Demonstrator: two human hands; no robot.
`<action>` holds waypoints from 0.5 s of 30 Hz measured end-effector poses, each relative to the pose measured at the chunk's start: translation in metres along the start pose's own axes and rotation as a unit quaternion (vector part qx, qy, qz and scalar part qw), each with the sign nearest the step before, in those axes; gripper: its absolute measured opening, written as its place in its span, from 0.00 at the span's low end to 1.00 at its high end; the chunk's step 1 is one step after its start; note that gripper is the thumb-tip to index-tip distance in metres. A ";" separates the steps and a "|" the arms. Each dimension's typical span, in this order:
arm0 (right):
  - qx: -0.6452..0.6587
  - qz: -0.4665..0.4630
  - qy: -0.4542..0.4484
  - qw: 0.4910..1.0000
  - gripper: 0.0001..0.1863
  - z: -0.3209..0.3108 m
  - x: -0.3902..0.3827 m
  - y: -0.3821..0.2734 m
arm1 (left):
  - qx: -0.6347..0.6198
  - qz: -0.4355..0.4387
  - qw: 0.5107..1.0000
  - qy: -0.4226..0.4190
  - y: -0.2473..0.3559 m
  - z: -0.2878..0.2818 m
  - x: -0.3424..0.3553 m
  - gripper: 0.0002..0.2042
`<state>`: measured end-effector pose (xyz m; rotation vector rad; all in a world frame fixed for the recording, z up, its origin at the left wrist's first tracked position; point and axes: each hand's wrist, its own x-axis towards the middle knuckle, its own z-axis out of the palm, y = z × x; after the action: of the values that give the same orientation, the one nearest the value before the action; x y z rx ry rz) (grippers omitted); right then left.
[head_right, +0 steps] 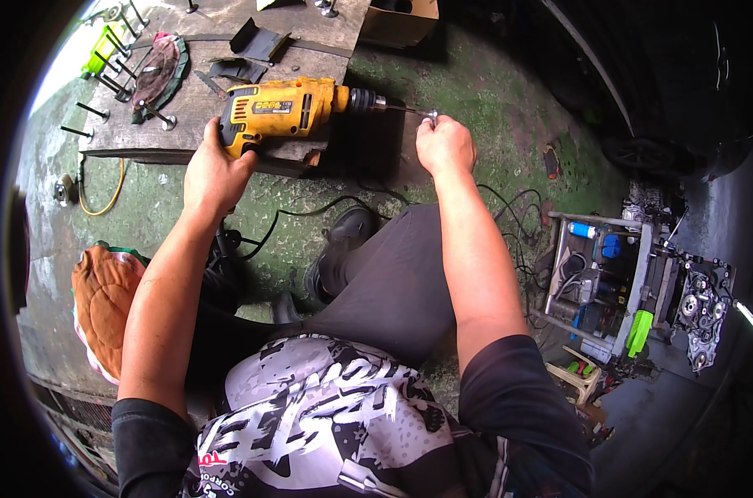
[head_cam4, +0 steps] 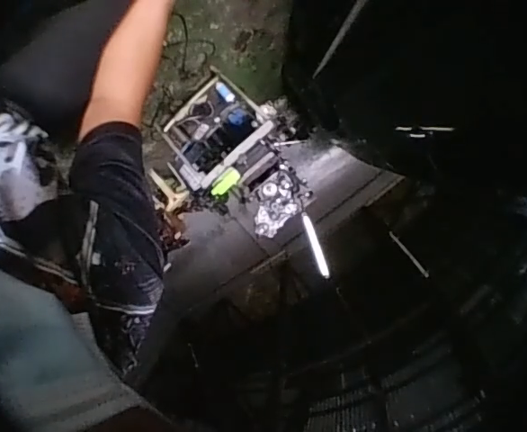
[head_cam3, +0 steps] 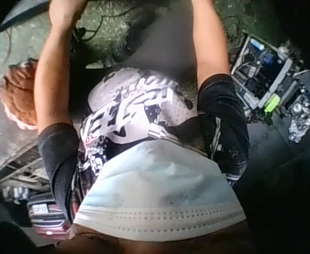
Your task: Using a power drill with a grinding bit to clean or modify a small metal part.
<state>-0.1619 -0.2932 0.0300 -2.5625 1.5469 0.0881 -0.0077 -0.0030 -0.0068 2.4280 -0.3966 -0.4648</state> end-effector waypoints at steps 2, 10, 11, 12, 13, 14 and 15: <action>0.004 0.003 0.001 1.000 0.18 -0.001 0.000 -0.001 | 0.007 -0.001 1.000 0.003 0.000 0.000 0.000 0.39; 0.014 0.016 -0.008 1.000 0.18 -0.002 -0.001 -0.001 | 0.007 -0.009 1.000 -0.019 0.005 -0.006 -0.001 0.39; 0.014 0.017 -0.008 1.000 0.18 -0.001 0.000 0.000 | 0.011 -0.022 0.999 -0.043 0.008 -0.008 -0.001 0.39; 0.014 0.014 -0.004 1.000 0.19 -0.001 0.000 0.000 | 0.011 -0.022 0.999 -0.043 0.008 -0.009 -0.001 0.39; 0.014 0.011 0.000 1.000 0.19 -0.001 0.001 0.000 | 0.009 -0.022 0.999 -0.043 0.008 -0.009 -0.001 0.39; 0.014 0.011 0.000 1.000 0.19 -0.001 0.001 0.001 | 0.007 -0.022 0.999 -0.043 0.009 -0.009 -0.001 0.39; 0.011 0.011 -0.001 1.000 0.19 -0.001 0.001 0.001 | 0.007 -0.022 0.999 -0.043 0.008 -0.009 -0.001 0.39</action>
<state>-0.1620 -0.2943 0.0304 -2.5281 1.5649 0.0755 -0.0062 -0.0040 0.0051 2.4403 -0.3836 -0.5898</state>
